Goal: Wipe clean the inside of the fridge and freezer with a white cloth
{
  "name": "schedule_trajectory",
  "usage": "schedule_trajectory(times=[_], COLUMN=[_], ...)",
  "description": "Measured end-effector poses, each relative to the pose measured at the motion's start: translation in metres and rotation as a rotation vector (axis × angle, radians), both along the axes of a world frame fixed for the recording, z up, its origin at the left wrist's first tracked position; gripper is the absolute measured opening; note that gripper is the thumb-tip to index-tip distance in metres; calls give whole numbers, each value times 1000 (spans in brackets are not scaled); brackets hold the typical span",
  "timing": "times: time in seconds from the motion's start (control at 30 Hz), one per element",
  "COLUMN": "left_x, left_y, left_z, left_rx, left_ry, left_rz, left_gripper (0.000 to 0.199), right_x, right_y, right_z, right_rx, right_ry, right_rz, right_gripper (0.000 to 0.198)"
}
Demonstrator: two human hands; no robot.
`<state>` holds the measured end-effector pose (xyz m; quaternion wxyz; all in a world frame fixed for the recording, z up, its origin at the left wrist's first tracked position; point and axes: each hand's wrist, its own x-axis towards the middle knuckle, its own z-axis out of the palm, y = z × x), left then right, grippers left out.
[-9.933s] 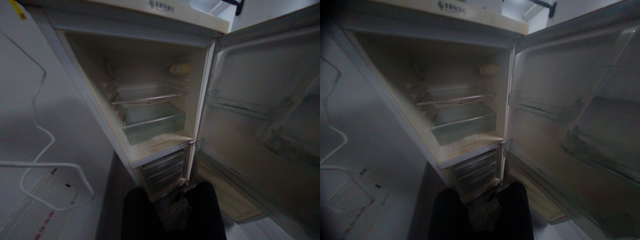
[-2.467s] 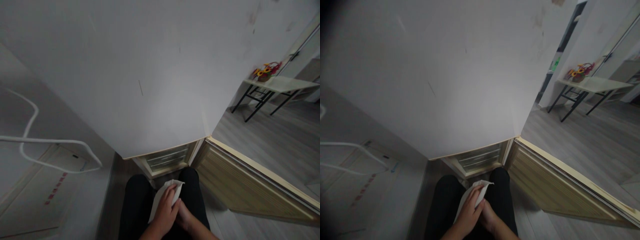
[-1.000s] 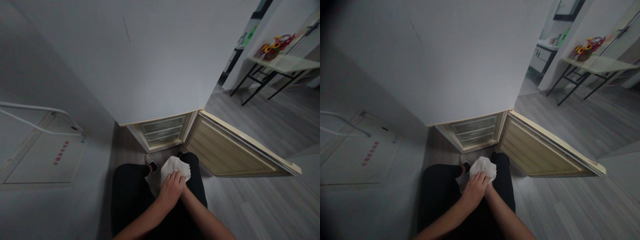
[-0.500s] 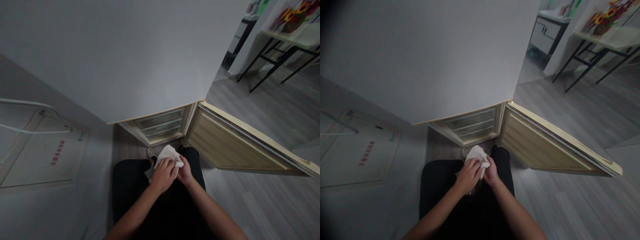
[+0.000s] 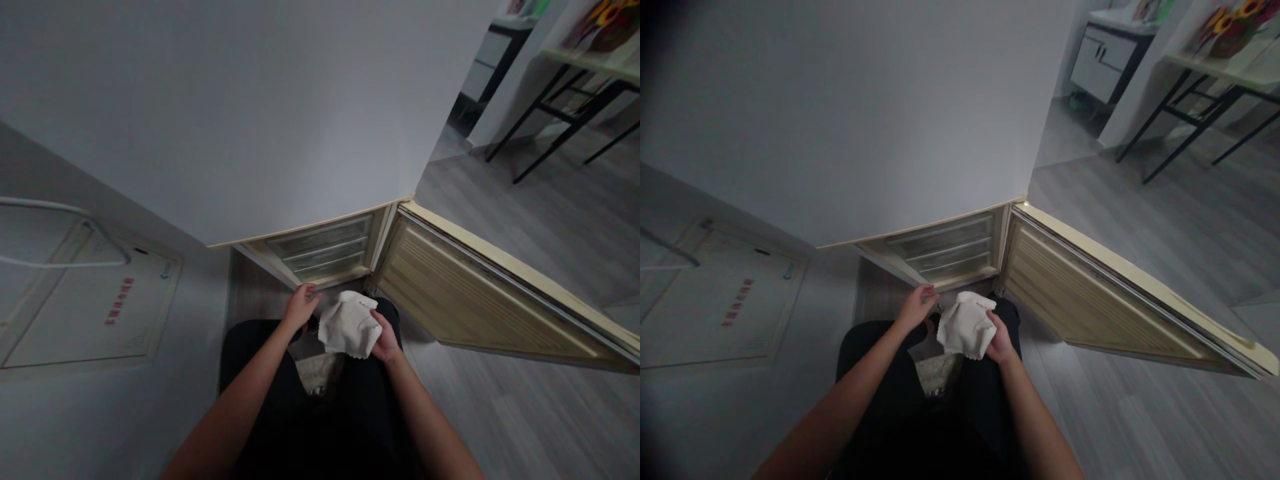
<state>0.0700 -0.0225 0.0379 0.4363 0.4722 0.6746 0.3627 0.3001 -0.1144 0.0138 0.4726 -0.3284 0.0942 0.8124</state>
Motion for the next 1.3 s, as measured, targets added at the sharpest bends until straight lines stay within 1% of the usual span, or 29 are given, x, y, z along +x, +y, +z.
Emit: schedule_trajectory(times=[0.03,0.1,0.2,0.27,0.33,0.43,0.53,0.63,0.73,0.8,0.93,1.17,1.23,1.3], left_x=[9,27,44,47,48,51,55,58,62,64,71,84,84,82], left_y=[12,44,101,135,157,168,167,167,159,144,93,-3,-23,-37], left_z=[-3,-5,-3,-1,1,2,5,12,18,18,12,-7,-13,-16], left_rx=[-21,-64,-137,-157,-157,-139,-135,-139,-140,-148,-161,-178,-209,-223], left_ry=[-69,-208,-428,-557,-667,-806,-897,-943,-954,-940,-896,-811,-785,-757], left_rz=[-5,39,184,296,388,465,491,499,496,490,475,457,454,433], left_gripper=[28,24,10,12,12,7,5,4,2,6,19,21,22,21], right_x=[6,15,28,36,43,48,47,45,43,42,43,41,39,37], right_y=[0,-1,1,5,10,16,19,20,22,23,23,24,25,26], right_z=[-5,-12,-17,-17,-16,-16,-17,-17,-17,-18,-20,-20,-21,-23], right_rx=[2,30,91,121,144,156,140,103,89,82,48,85,101,127], right_ry=[-2,2,38,62,65,62,68,82,96,106,110,71,67,60], right_rz=[32,96,228,302,329,343,357,362,354,352,333,350,358,374], right_gripper=[35,39,49,58,63,64,65,65,65,66,66,60,59,59])
